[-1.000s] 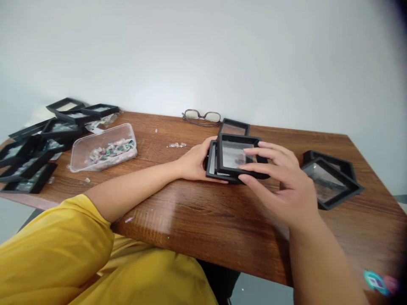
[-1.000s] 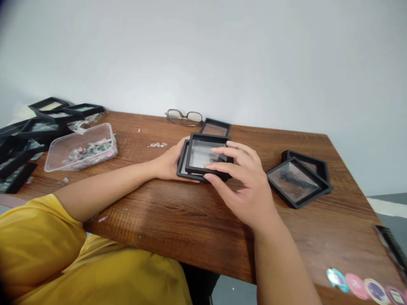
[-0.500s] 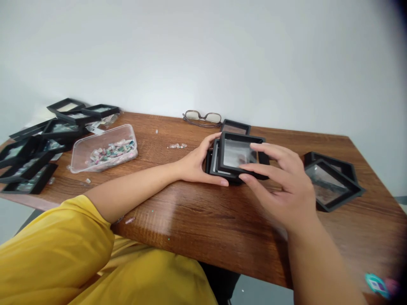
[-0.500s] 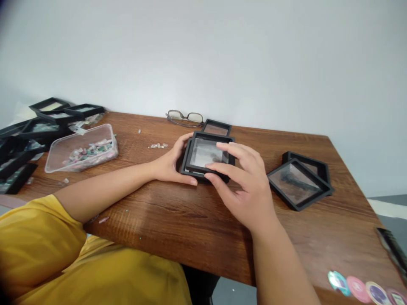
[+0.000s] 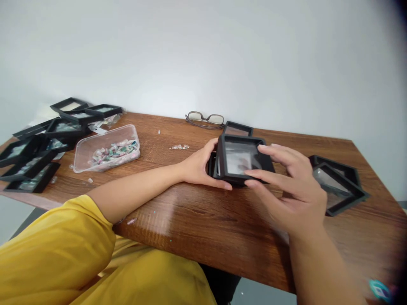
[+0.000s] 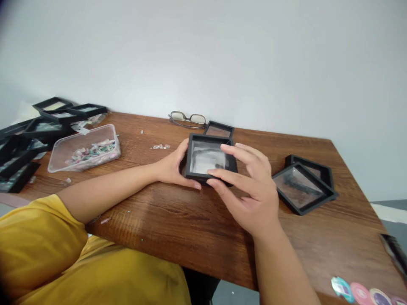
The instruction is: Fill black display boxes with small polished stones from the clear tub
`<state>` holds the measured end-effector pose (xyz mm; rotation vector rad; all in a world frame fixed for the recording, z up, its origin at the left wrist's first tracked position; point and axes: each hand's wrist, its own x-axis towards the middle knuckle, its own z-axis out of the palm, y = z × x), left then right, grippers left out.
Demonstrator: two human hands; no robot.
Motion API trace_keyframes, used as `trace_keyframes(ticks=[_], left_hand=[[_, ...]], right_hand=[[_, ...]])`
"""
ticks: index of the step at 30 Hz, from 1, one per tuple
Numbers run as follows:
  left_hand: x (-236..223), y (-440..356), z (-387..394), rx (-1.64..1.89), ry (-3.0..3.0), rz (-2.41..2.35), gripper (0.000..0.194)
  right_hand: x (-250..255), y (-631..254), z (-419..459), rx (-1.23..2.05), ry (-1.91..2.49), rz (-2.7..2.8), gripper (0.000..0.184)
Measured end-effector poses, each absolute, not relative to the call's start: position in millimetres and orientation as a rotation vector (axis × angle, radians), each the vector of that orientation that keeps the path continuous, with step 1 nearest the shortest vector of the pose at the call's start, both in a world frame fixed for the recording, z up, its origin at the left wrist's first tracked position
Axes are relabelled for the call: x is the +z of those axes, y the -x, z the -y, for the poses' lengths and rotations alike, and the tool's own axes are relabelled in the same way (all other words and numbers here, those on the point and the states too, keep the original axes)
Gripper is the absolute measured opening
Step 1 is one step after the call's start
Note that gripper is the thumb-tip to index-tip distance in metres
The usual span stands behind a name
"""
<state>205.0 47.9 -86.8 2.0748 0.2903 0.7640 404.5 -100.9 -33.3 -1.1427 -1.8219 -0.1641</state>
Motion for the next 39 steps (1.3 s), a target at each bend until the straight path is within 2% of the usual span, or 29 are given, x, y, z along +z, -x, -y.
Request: trace_keyframes(ticks=[13,25,34,39], left_hand=[[-83.5,-205.6,-45.4,0.76,-2.054,-0.352,0.13],[-83.6,-207.7,-45.8,0.812,-2.037,-0.429,0.122],[-85.3,-208.4,-48.2,0.739,-2.063,-0.483,0.123],[-82.4,-208.4,-46.9,0.712,-2.073,-0.483,0.117]], right_hand=[[-29.2,-404.9,101.5,-0.193,1.187,1.911,0.006],[-38.9,-412.5,94.6,-0.206,1.195,1.92,0.011],[-42.1,-413.7,93.6,-0.207,1.234,1.882,0.009],[-38.7,-411.8,97.1,-0.246,1.283,1.819,0.011]])
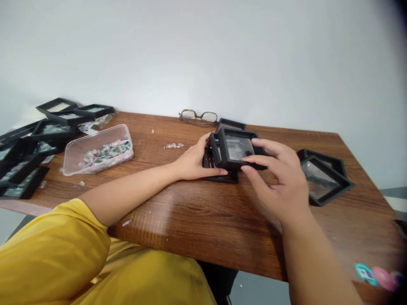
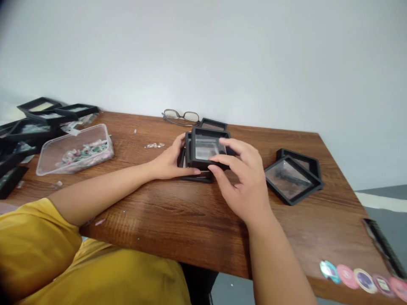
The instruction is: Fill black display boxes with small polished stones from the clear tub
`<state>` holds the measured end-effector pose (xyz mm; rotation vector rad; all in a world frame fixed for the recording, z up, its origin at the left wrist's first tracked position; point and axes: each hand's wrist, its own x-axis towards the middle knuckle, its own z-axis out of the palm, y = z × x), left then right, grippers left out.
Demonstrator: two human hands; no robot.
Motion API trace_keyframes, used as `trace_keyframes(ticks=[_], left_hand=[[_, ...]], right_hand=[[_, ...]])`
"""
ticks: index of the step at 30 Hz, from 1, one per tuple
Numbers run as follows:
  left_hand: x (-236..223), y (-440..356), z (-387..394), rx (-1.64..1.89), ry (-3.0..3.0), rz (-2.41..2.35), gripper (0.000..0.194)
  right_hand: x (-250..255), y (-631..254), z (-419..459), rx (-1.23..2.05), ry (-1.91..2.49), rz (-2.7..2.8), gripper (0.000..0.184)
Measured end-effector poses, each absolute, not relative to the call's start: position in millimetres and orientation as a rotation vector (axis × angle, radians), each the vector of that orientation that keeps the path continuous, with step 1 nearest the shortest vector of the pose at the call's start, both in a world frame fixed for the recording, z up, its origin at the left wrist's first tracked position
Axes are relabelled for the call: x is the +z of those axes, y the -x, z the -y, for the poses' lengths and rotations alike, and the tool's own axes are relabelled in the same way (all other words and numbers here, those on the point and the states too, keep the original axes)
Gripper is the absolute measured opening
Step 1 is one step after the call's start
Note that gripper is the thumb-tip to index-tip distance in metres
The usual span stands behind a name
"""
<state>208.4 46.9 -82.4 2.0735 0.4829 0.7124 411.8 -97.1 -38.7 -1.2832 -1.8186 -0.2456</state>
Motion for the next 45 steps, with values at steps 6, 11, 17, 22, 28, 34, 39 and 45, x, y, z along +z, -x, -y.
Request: trace_keyframes(ticks=[6,11,17,22,28,34,39,45], left_hand=[[-82.1,-208.7,-46.9,0.691,-2.074,-0.474,0.125],[-84.7,-207.3,-48.8,0.66,-2.078,-0.471,0.148],[-88.7,-205.3,-52.5,0.623,-2.16,-0.448,0.173],[-84.4,-208.1,-47.9,0.566,-2.26,-0.647,0.17],[-77.3,-212.3,-40.3,0.705,-2.294,-0.97,0.125],[-76.9,-211.6,-41.8,0.702,-2.327,-0.954,0.093],[-81.4,-212.2,-43.6,0.691,-2.319,-0.784,0.08],[-88.8,-208.9,-44.1,0.824,-2.231,-0.579,0.063]], right_hand=[[-32.4,-413.1,101.4,-0.353,1.244,1.608,0.015],[-31.7,-420.8,100.0,-0.396,1.205,1.523,0.022],[-31.5,-431.2,100.7,-0.472,1.21,1.441,0.023],[-33.5,-437.0,100.0,-0.501,1.226,1.401,0.021],[-36.2,-441.2,98.3,-0.516,1.222,1.404,0.021],[-38.0,-442.9,96.8,-0.513,1.195,1.387,0.022],[-38.1,-433.5,95.5,-0.5,1.177,1.411,0.02],[-38.0,-409.3,98.5,-0.287,1.2,1.628,0.01]])
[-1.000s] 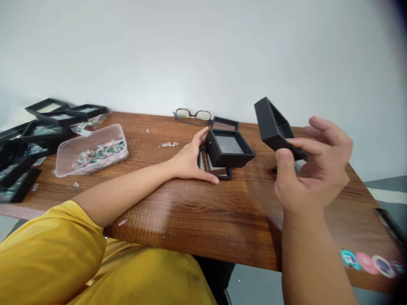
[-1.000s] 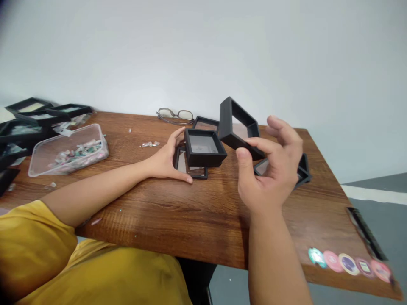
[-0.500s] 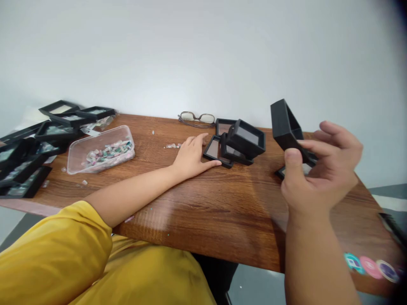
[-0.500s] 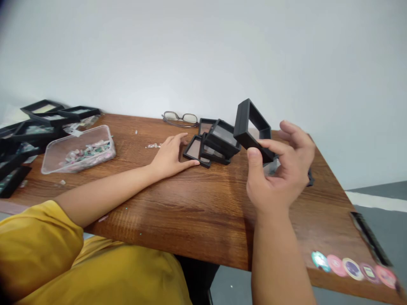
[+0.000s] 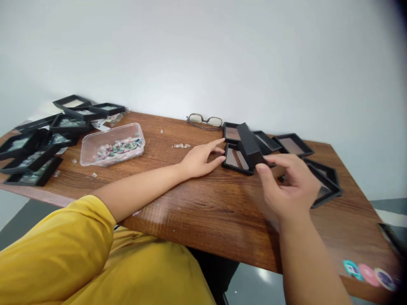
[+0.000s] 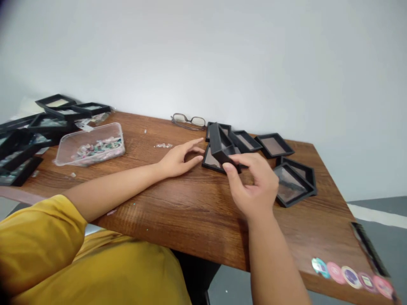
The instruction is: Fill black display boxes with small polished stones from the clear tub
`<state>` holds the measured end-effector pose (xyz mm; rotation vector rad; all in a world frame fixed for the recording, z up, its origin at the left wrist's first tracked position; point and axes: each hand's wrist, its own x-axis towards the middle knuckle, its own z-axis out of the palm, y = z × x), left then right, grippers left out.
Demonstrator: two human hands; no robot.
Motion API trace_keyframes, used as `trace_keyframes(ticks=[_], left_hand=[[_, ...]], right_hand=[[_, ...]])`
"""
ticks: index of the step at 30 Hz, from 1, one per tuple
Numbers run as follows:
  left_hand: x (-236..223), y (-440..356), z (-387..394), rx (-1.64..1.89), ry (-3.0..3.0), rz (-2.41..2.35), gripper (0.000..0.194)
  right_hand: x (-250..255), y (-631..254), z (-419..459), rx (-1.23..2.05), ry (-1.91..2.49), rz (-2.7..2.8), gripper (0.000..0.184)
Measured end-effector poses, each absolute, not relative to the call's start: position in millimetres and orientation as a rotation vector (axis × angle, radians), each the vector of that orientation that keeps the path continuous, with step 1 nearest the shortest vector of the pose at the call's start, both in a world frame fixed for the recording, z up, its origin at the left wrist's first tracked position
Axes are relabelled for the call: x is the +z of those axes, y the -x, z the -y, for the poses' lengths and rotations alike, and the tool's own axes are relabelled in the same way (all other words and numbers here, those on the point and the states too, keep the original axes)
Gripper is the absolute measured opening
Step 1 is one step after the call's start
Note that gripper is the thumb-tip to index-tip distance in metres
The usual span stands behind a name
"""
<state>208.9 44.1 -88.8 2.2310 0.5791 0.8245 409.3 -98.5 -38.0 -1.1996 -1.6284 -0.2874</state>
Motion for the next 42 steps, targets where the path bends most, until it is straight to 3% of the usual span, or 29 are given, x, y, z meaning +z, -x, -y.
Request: trace_keyframes(ticks=[8,13,18,23,28,36,42], left_hand=[[-52.6,-181.2,-36.5,1.096,-2.203,-0.262,0.072],[-27.5,-164.9,-12.6,1.013,-2.285,-0.148,0.033],[-23.0,-161.9,-1.5,1.042,-2.337,-0.081,0.011],[-26.5,-154.3,-9.9,1.559,-2.154,-0.081,0.027],[-29.6,-149.8,-14.6,1.9,-2.015,0.019,0.037],[-41.6,-155.5,-16.8,1.882,-2.028,0.062,0.027],[-50.4,-151.6,-17.6,1.814,-2.076,0.0,0.035]], right_hand=[[-43.2,-394.3,102.3,0.182,1.077,1.732,0.007],[-34.3,-384.5,105.4,0.497,0.976,1.785,0.005],[-32.0,-365.4,103.0,0.585,0.999,1.661,0.018],[-25.2,-340.6,94.7,0.53,1.072,1.319,0.025],[7.8,-307.6,82.8,0.817,1.034,1.301,0.044],[24.6,-294.0,71.1,0.991,0.969,1.268,0.041],[28.9,-289.4,64.2,1.091,0.907,1.259,0.039]])
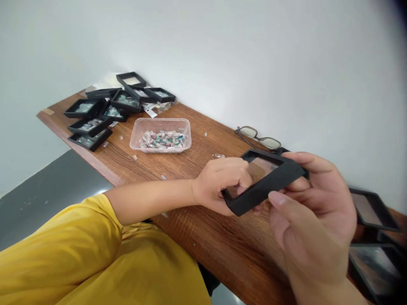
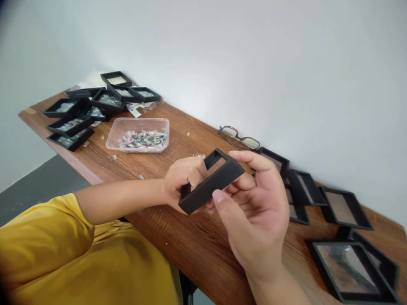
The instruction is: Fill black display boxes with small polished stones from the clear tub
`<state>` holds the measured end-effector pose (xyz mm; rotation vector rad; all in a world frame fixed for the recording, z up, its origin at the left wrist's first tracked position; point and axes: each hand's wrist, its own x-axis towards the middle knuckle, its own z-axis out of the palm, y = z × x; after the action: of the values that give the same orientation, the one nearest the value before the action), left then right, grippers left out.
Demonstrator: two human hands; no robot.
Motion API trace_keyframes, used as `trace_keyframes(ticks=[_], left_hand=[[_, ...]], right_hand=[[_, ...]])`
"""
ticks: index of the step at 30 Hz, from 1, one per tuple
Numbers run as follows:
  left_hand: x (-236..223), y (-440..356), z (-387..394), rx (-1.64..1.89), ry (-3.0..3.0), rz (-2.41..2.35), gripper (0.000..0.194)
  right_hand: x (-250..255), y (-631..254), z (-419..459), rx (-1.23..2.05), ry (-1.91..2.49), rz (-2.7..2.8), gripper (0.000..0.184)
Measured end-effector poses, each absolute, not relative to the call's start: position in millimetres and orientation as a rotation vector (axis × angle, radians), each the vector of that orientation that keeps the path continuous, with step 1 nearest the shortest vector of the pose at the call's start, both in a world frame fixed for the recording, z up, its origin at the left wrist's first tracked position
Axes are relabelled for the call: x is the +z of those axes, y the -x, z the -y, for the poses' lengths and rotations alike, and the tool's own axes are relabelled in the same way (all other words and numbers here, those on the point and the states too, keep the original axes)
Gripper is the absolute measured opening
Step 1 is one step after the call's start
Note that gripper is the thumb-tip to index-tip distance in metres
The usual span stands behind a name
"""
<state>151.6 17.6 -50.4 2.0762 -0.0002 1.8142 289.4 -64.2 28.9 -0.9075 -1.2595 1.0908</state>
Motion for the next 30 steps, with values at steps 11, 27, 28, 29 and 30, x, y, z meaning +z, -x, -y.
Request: trace_keyframes(ticks=[11,27,28,29,30], left_hand=[[-57.6,-142.4,-28.2,1.502,-2.577,-0.119,0.054],[-25.8,-126.5,-25.5,1.412,-2.658,-0.183,0.029],[-22.3,-124.7,-25.8,1.336,-2.621,-0.212,0.024],[-18.7,-122.8,-26.0,1.251,-2.575,-0.235,0.02],[-15.3,-121.2,-26.0,1.167,-2.517,-0.239,0.021]], right_hand=[[32.3,-289.9,64.8,1.11,0.84,1.466,0.047],[27.5,-287.1,57.7,0.986,0.834,1.44,0.045],[26.3,-288.2,54.7,0.958,0.829,1.441,0.045],[25.2,-289.4,52.0,0.93,0.834,1.432,0.045],[24.5,-290.6,49.9,0.911,0.843,1.42,0.045]])
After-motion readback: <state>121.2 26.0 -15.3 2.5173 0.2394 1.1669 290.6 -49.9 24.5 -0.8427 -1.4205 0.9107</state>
